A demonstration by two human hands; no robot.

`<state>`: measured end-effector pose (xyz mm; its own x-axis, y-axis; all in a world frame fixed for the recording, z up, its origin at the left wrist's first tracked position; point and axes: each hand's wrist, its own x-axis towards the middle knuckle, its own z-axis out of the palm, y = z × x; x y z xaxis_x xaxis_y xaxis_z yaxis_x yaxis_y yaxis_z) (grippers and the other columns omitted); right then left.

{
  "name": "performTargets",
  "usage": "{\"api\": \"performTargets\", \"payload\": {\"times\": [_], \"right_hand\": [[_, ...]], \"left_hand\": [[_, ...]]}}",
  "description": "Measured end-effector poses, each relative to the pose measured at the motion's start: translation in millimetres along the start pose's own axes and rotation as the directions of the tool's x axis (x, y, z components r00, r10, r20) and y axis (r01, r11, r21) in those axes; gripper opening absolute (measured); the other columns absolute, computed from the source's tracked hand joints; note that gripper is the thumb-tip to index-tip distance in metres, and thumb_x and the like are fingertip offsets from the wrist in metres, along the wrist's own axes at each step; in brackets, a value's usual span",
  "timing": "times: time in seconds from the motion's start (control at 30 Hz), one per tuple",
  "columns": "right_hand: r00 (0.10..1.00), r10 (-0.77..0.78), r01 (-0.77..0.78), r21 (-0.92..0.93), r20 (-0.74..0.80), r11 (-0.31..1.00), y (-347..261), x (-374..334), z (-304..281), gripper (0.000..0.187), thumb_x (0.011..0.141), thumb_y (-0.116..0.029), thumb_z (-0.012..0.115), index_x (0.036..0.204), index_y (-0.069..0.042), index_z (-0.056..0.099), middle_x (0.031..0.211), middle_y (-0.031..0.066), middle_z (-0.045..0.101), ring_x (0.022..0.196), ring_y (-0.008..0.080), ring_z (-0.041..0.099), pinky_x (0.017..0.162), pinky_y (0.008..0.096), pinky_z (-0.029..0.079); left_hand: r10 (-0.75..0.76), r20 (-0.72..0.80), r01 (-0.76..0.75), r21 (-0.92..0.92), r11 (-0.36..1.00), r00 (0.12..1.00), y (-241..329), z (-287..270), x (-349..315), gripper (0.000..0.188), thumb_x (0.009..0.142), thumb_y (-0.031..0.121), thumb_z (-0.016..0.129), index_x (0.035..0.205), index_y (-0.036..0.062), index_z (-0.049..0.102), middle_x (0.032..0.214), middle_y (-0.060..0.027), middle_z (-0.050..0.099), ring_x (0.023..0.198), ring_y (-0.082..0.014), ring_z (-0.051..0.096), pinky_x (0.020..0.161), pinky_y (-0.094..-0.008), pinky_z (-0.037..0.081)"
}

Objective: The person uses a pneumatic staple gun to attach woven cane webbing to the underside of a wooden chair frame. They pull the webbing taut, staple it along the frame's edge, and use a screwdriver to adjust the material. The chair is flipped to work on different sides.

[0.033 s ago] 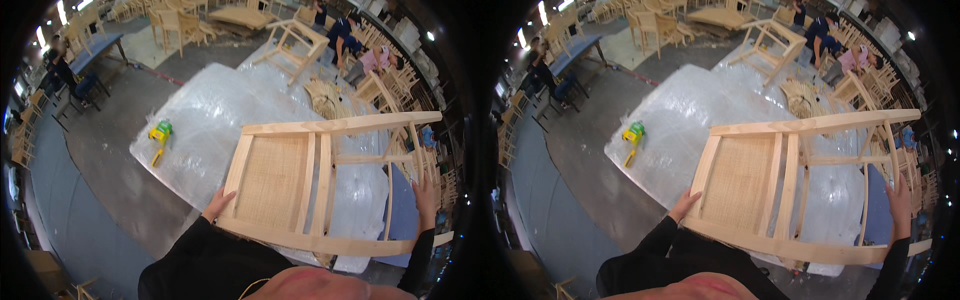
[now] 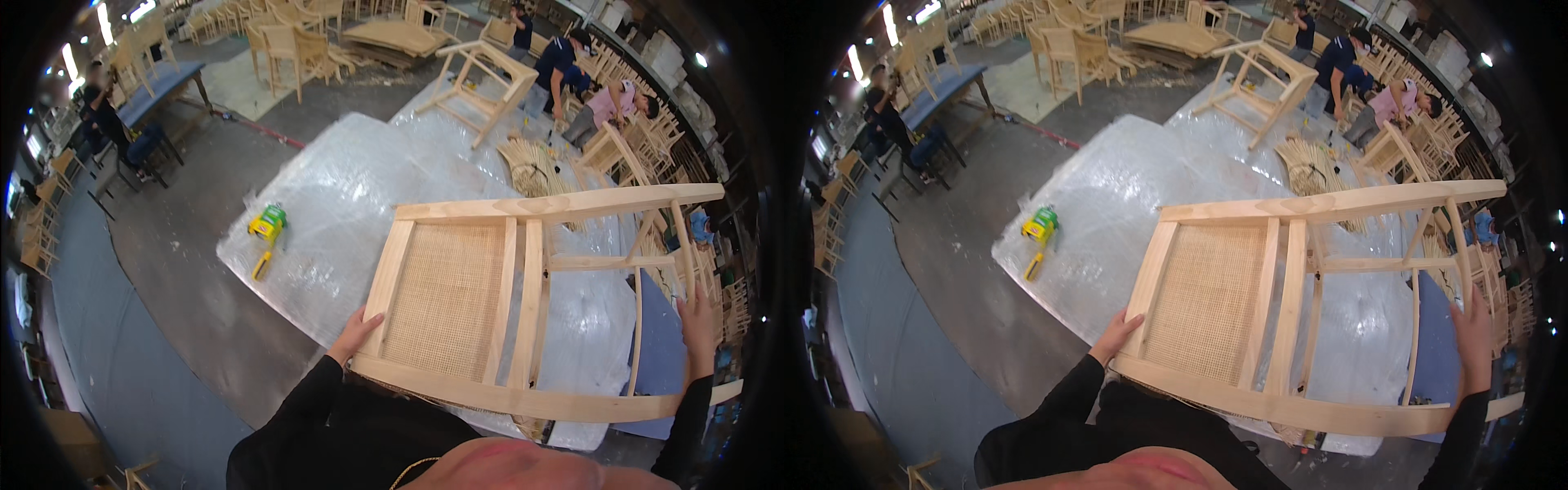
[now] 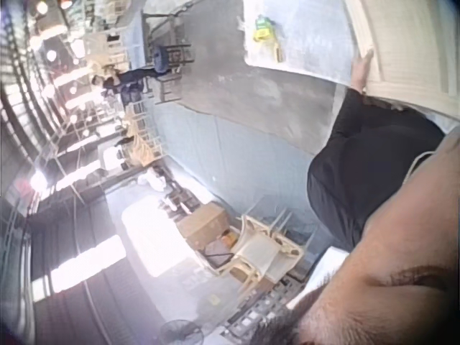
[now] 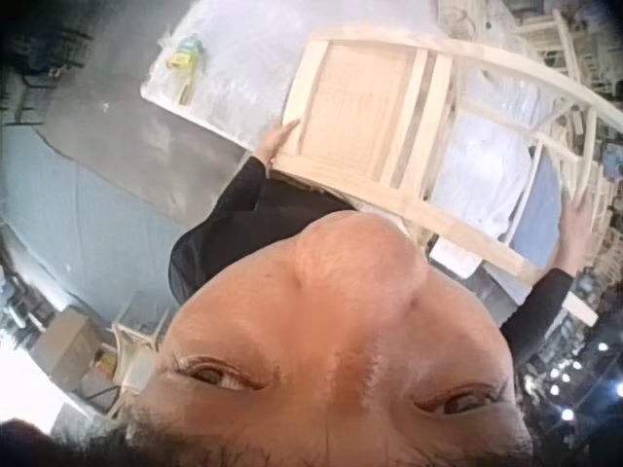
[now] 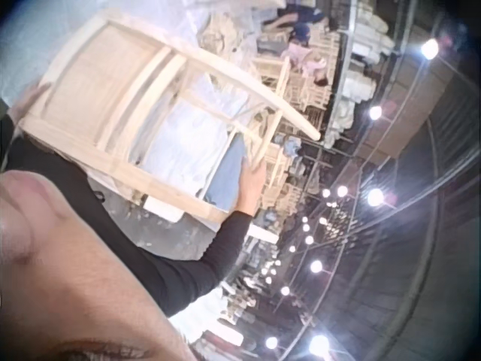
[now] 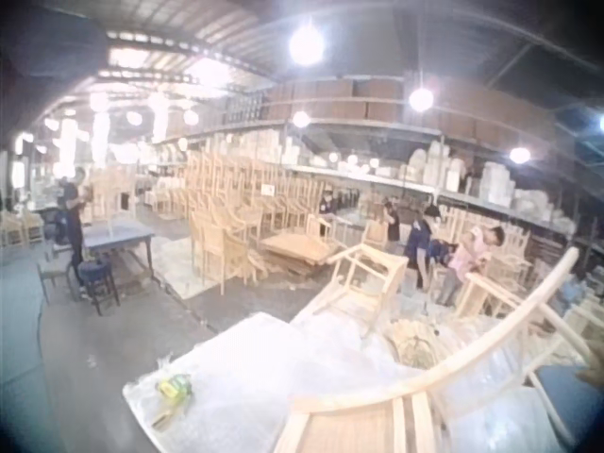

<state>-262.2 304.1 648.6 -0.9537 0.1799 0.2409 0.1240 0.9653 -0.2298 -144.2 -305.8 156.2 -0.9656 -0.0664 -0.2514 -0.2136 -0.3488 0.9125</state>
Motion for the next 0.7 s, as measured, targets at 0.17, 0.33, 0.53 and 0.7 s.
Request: {"api": "performTargets", "payload": {"times": [0.17,0.33,0.53,0.7], "right_hand": [[0.957,0.231,-0.166,0.322,-0.175,0.932,-12.1,-69.8,-34.2,0.058,0.103,-0.030,0.065,0.156,-0.014,0.047,0.073,-0.0063,0.051,0.046,0.0016,0.039,0.038,0.0208,0.031],[0.904,0.377,0.031,0.912,-0.200,0.408,10.7,-106.4,50.6,0.034,0.104,-0.028,0.064,0.135,-0.014,0.061,0.074,-0.0106,0.050,0.048,-0.0034,0.037,0.039,0.0173,0.030],[0.873,0.479,0.071,0.948,0.091,-0.309,-51.9,-106.8,263.5,0.051,0.104,-0.019,0.066,0.153,-0.014,0.049,0.073,-0.0031,0.057,0.048,0.0013,0.046,0.038,0.0196,0.037],[0.859,0.330,-0.170,0.827,0.390,-0.536,-138.6,-116.7,375.2,0.045,0.107,-0.020,0.062,0.151,-0.018,0.052,0.071,-0.0039,0.055,0.049,0.0038,0.048,0.038,0.0215,0.038]], "left_hand": [[0.312,0.056,-0.285,0.581,0.762,0.949,247.9,-71.8,0.2,0.054,0.102,0.027,0.069,0.146,0.0015,0.052,0.131,-0.0091,0.066,0.117,-0.0157,0.062,0.098,-0.0344,0.053],[0.569,0.215,-0.574,0.574,0.584,0.794,544.2,-125.7,-95.9,0.069,0.094,0.019,0.069,0.153,-0.0016,0.042,0.142,-0.0123,0.059,0.126,-0.0200,0.059,0.106,-0.0340,0.048],[0.680,0.487,-0.772,0.607,0.189,0.549,723.8,25.2,-262.1,0.094,0.080,0.023,0.073,0.160,-0.0070,0.033,0.153,-0.0205,0.052,0.138,-0.0280,0.054,0.117,-0.0367,0.041],[0.515,0.680,-0.698,0.688,-0.201,0.522,725.7,243.0,-302.9,0.098,0.072,0.026,0.077,0.156,-0.0075,0.040,0.151,-0.0219,0.053,0.138,-0.0303,0.055,0.118,-0.0378,0.039]]}}
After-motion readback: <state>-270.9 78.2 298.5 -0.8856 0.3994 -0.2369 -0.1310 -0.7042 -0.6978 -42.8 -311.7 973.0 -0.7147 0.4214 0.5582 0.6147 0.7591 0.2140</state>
